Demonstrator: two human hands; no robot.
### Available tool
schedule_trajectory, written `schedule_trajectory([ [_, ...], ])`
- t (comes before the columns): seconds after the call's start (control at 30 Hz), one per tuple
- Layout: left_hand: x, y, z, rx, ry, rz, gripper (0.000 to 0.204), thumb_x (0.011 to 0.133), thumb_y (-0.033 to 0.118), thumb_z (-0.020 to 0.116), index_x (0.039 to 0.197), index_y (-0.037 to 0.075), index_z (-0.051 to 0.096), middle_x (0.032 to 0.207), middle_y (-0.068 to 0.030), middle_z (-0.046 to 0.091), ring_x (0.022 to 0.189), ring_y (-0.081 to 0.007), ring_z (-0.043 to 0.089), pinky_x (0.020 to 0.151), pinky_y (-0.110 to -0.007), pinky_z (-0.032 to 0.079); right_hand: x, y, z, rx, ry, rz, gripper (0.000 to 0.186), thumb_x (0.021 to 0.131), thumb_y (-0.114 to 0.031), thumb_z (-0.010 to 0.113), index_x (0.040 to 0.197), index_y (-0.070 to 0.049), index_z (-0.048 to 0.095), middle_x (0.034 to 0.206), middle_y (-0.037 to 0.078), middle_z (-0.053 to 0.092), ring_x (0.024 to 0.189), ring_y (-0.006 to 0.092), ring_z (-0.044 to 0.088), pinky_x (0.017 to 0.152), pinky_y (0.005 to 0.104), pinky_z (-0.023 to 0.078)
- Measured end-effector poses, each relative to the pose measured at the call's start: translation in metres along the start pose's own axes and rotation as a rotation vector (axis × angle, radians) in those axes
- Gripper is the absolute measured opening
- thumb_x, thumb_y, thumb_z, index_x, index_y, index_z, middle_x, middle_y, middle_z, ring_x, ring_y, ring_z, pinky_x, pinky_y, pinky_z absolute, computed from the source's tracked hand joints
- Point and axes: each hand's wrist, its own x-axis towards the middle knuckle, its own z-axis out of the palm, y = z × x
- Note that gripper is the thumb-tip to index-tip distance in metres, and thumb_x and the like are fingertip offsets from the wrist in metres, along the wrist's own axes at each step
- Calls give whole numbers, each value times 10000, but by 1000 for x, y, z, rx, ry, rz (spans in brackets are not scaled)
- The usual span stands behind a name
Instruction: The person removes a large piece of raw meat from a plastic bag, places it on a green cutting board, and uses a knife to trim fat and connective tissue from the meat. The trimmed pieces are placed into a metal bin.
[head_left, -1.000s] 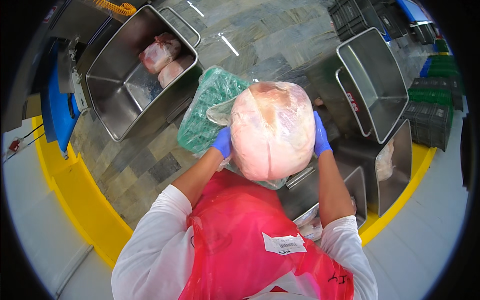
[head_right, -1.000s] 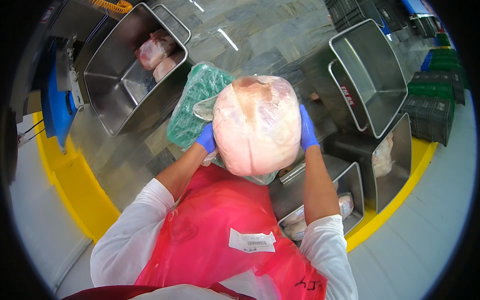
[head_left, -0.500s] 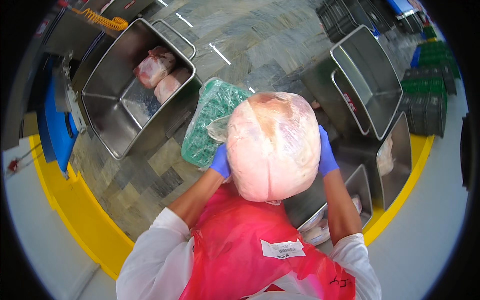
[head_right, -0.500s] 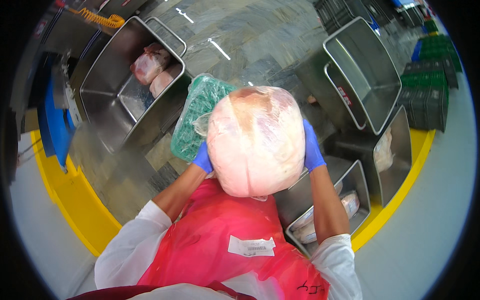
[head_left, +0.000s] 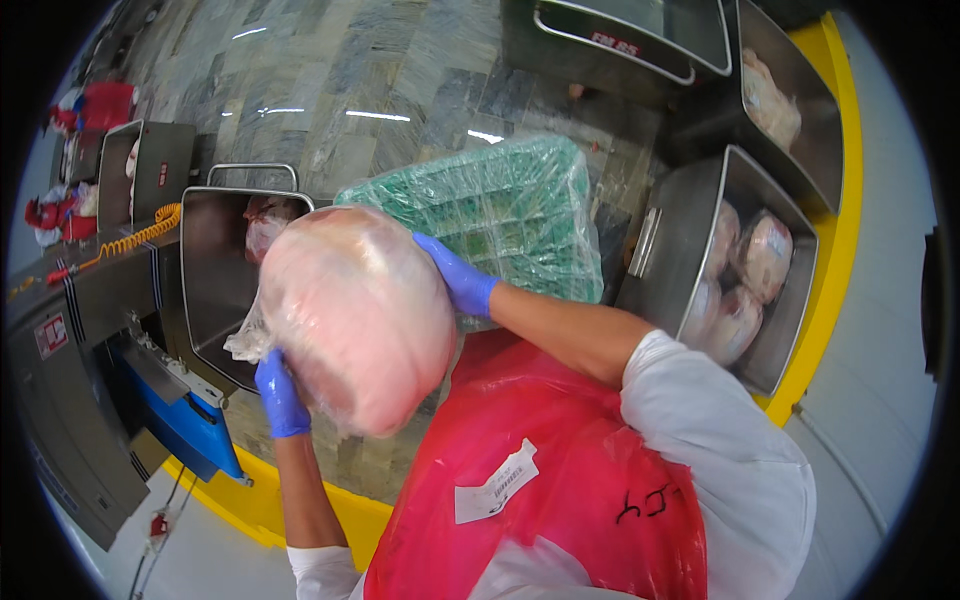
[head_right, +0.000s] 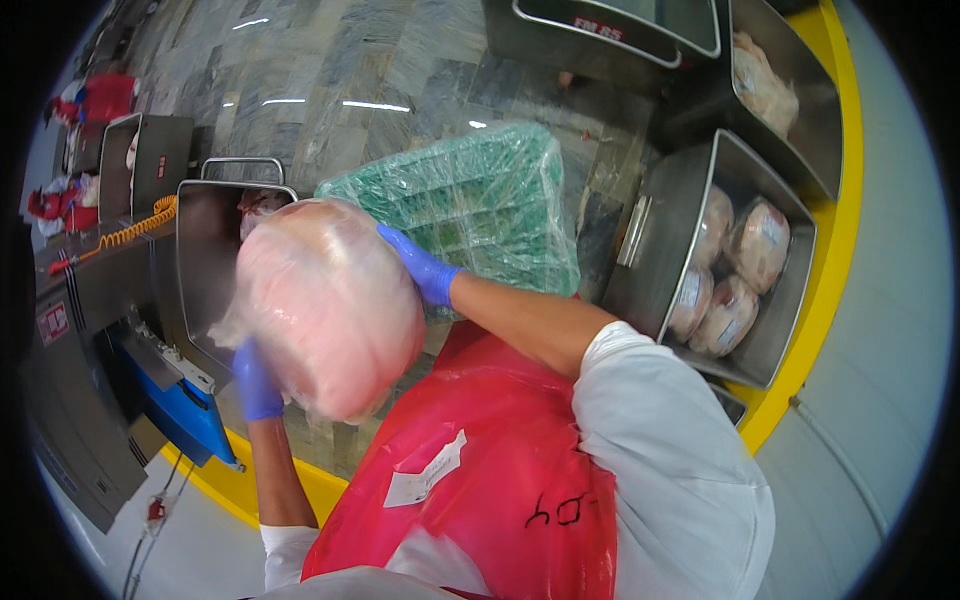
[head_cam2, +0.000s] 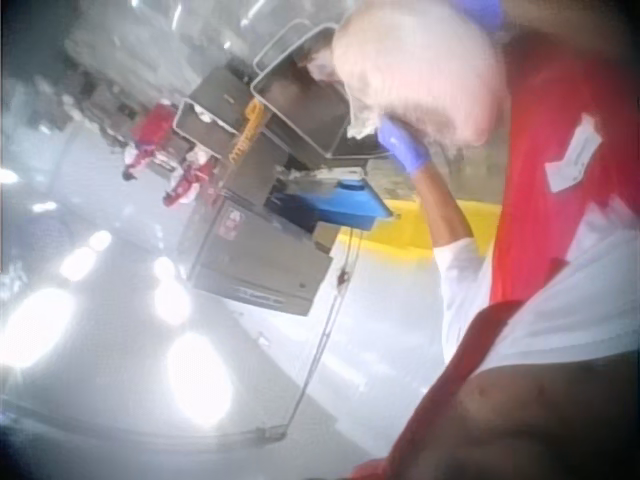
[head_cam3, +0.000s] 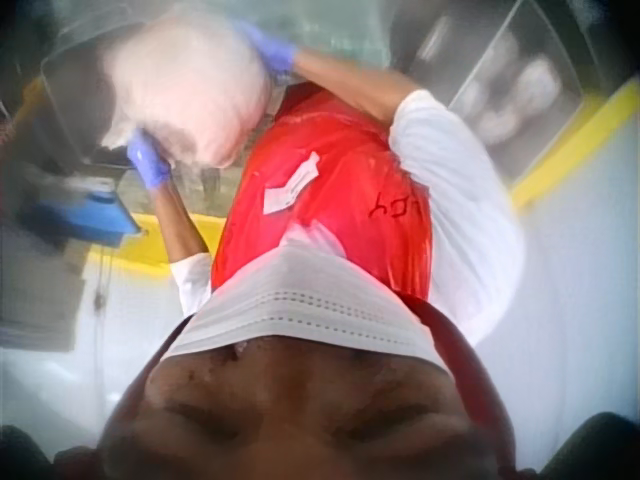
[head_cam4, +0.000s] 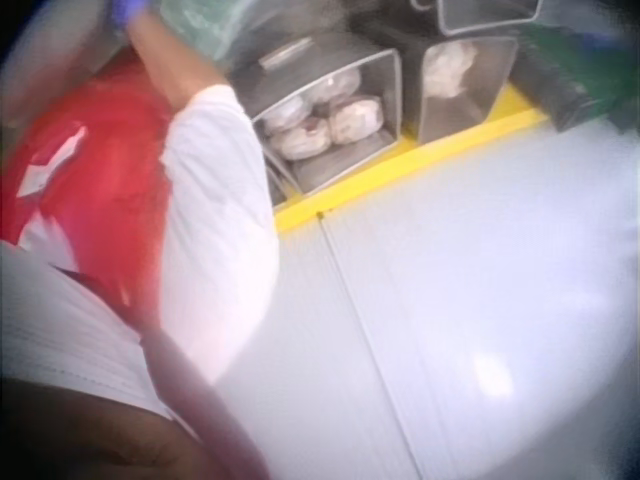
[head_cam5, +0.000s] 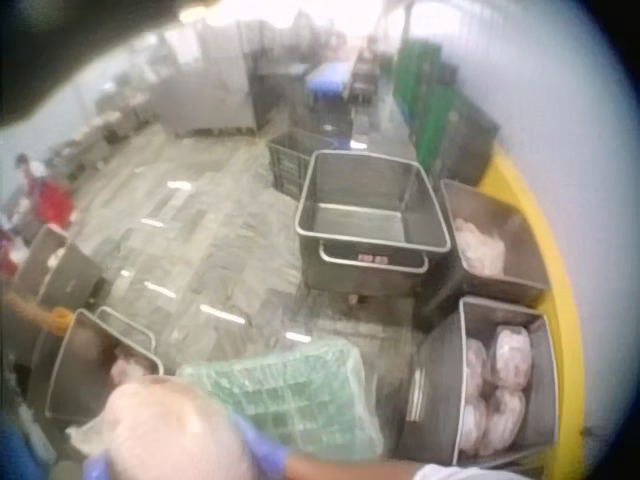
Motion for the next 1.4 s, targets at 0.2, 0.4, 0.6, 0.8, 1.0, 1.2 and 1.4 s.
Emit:
schedule_trajectory([
  [0.2, -6, 46, 133, 1075, -84, 719, 242, 987, 176, 566, 946, -54, 627, 958, -256, 669, 893, -345, 635, 795, -437, 485, -48, -42, -25, -13, -36, -229, 611, 1105, -504, 358, 1527, -73, 455, 1520, 92, 513, 1357, 197, 497, 1201, 379, 335],
  [0.4, -63, 49, 294, 756, -161, 747, 316, 955, 232, 641, 883, -72, 593, 759, -307, 629, 681, -451, 624, 652, -512, 465, -116, -98, -92, -337, 262, -387, 925, 949, -569, 651, 1596, -18, 284, 1574, 184, 428, 1397, 274, 470, 1189, 399, 351],
  [0.6, -79, 59, 366, 817, -292, 896, 320, 965, 232, 630, 943, -86, 600, 776, -307, 647, 685, -436, 642, 645, -506, 471, -140, -86, -132, -463, 384, -409, 1193, 863, -604, 743, 1620, 46, 89, 1642, 264, 273, 1527, 327, 296, 1240, 396, 266],
  [0.8, -67, 59, 370, 1003, -184, 831, 321, 961, 232, 619, 1016, -84, 629, 801, -280, 688, 681, -403, 671, 630, -485, 492, -152, -95, -154, -569, 196, -385, 1157, 863, -541, 769, 1610, 60, 123, 1619, 286, 312, 1493, 345, 359, 1228, 385, 300],
  [1.0, -76, 43, 366, 1071, -15, 851, 319, 925, 249, 633, 899, -68, 607, 741, -292, 649, 649, -428, 643, 595, -508, 461, -154, -89, -198, -854, 35, -297, 988, 882, -550, 698, 1568, 50, 316, 1537, 291, 456, 1413, 385, 476, 1176, 399, 387],
  [1.2, -66, 43, 380, 1141, 47, 865, 345, 920, 289, 627, 881, -51, 580, 753, -310, 635, 686, -485, 628, 631, -548, 455, -178, -92, -211, -1302, -17, -156, 827, 895, -518, 638, 1493, 28, 470, 1469, 258, 545, 1339, 391, 550, 1134, 412, 434],
  [1.4, -64, 45, 390, 1143, 80, 861, 370, 934, 324, 610, 949, -46, 606, 825, -328, 661, 775, -525, 642, 703, -579, 486, -221, -83, -261, -1333, 17, -123, 601, 907, -484, 614, 1337, -67, 651, 1329, 230, 655, 1225, 381, 631, 1061, 442, 481],
])
